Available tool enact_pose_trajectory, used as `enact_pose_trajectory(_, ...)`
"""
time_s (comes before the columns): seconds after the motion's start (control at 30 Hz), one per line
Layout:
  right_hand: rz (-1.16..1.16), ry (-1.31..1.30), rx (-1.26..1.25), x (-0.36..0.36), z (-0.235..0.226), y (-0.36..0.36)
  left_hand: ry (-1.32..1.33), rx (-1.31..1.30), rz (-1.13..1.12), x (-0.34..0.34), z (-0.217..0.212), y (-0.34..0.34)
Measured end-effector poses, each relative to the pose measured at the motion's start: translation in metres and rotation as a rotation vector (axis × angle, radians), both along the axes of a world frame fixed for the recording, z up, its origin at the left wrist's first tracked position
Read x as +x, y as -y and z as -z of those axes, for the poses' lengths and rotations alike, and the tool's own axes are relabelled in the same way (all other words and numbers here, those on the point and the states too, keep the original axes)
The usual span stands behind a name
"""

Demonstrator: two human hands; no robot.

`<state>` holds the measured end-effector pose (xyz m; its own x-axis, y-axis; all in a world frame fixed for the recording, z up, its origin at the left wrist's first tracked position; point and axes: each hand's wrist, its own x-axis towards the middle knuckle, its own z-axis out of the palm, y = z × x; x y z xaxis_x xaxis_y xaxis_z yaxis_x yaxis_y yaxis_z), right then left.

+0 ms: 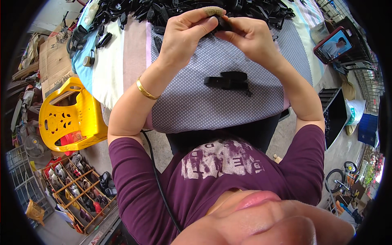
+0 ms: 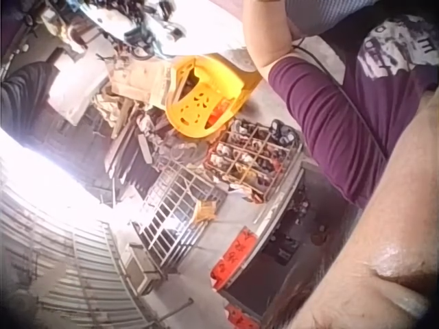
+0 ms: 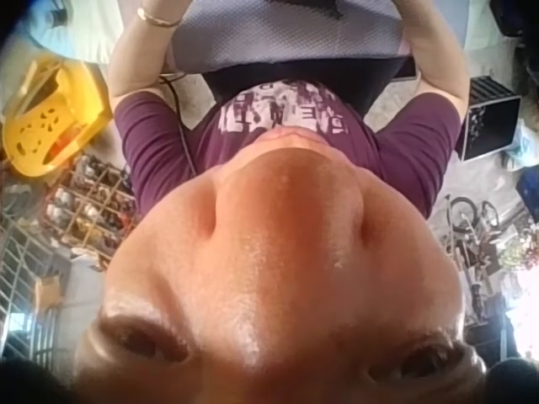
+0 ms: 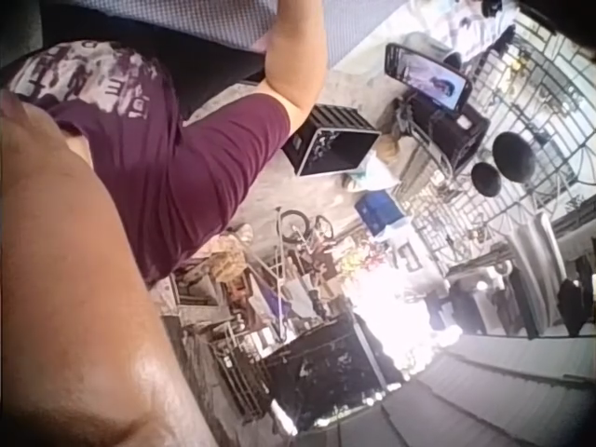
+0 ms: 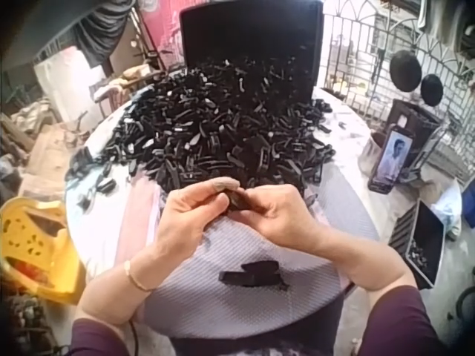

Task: Assembling two-part plastic hair clips by hand and placing them in a pile.

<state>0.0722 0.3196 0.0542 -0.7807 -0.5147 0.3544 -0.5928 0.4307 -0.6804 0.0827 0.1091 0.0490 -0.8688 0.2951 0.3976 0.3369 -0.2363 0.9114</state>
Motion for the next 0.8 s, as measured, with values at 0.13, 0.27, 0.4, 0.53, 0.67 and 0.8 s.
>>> enact_pose_trajectory(0.13,-0.007,-0.033,0.050,0.005,-0.010,0.001,0.074,0.037,0.047,0.000,-0.003,0.003)
enact_pose_trajectory(0.27,-0.226,0.266,0.077,-0.042,-0.009,-0.050,0.122,-0.285,0.034,0.008,-0.015,-0.003)
enact_pose_trajectory(0.4,-0.076,-0.141,0.412,-0.047,-0.012,-0.058,-0.073,-0.874,0.167,0.035,-0.023,-0.016)
enact_pose_trajectory(0.53,0.119,-0.477,0.621,-0.025,-0.001,-0.034,-0.393,-1.058,-0.078,0.023,-0.013,-0.007)
enact_pose_trajectory(0.67,0.170,-0.504,0.704,-0.017,-0.001,-0.027,-0.709,-1.351,-0.505,0.001,0.003,0.010)
enact_pose_trajectory(0.8,0.109,-0.439,0.688,-0.021,-0.006,-0.029,-0.773,-1.348,-0.533,-0.003,0.007,0.004)
